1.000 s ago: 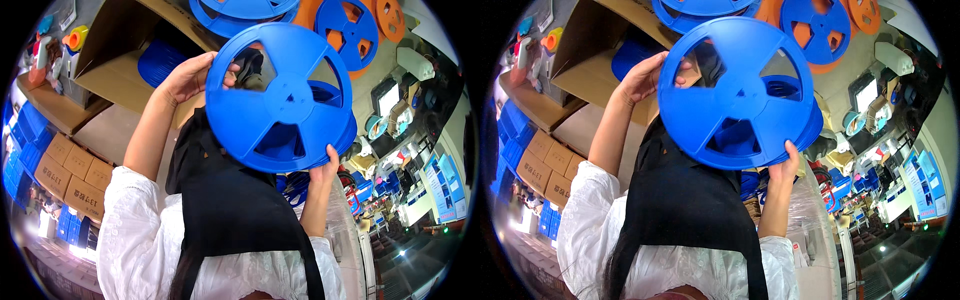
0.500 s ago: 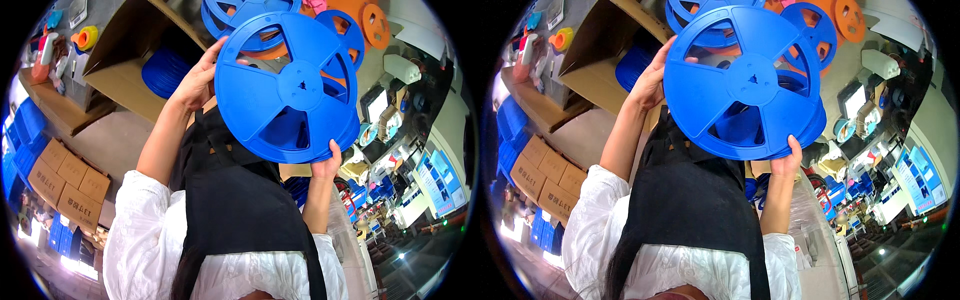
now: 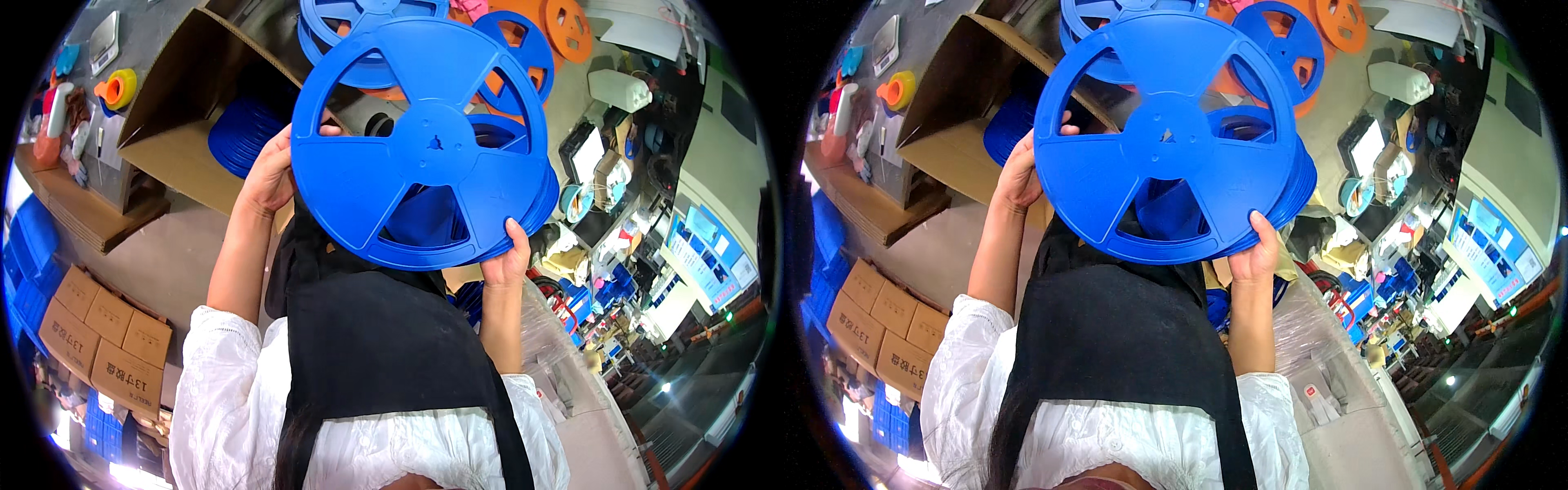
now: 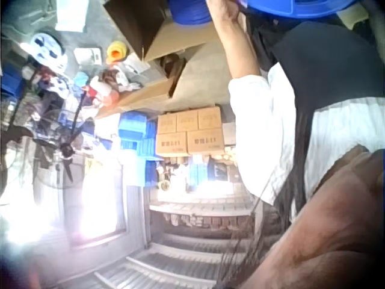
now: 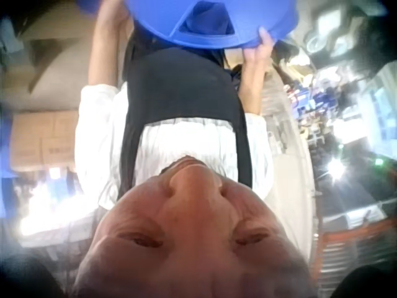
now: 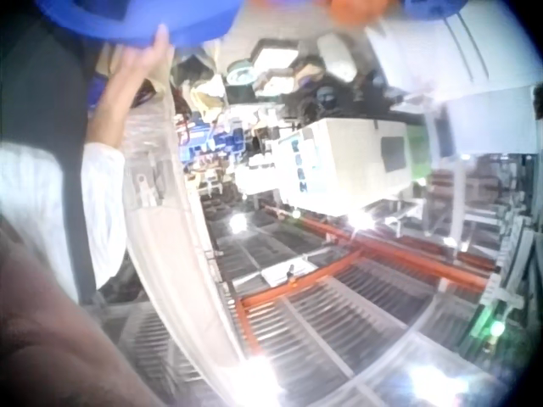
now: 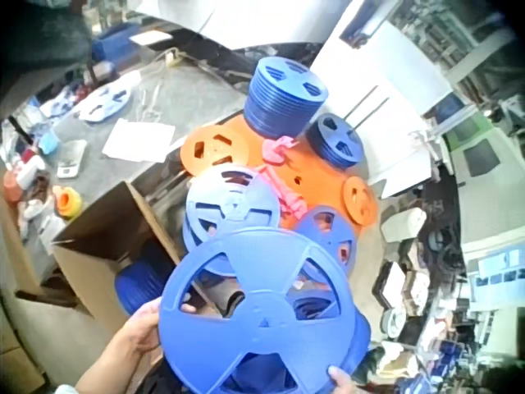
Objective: The person repeatedly picks up blue plastic spools from a cardboard box, rotates them in both hands, and places them back. The person then pours a clear liquid from a white container into a measuring cup and adds it to a machine hopper before returning to handle the spools.
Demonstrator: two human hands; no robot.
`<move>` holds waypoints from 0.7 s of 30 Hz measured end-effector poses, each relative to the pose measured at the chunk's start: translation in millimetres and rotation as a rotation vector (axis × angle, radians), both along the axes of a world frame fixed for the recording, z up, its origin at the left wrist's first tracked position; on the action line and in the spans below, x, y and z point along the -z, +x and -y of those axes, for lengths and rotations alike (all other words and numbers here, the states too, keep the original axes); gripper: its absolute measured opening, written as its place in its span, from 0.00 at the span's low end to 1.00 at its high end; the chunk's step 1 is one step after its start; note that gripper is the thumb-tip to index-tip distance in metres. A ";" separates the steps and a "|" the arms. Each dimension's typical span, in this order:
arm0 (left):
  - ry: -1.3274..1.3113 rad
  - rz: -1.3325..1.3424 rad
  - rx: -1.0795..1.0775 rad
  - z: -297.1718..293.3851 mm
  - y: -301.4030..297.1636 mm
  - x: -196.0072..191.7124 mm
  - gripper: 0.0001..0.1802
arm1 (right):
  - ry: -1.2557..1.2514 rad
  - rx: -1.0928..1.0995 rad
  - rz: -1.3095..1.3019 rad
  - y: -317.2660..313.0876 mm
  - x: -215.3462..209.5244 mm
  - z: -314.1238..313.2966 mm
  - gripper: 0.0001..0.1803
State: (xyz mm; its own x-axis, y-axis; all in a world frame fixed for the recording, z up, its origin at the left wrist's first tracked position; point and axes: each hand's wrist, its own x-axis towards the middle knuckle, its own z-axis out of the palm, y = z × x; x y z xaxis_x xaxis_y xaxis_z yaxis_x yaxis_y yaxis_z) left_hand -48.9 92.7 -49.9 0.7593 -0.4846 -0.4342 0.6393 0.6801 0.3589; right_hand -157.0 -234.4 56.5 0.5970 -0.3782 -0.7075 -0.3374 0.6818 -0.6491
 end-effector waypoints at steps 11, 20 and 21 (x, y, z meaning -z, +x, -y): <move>-0.092 -0.017 -0.083 -22.3 -22.6 6.8 0.31 | 0.013 -0.074 0.071 7.1 -15.7 -13.8 0.30; 0.062 0.010 -0.333 -79.4 -53.0 -1.8 0.25 | 0.066 -0.232 0.162 27.5 -31.4 -22.3 0.21; 0.138 0.017 -0.376 -96.3 -59.6 -4.9 0.25 | 0.038 -0.212 0.140 27.8 -33.6 -24.3 0.21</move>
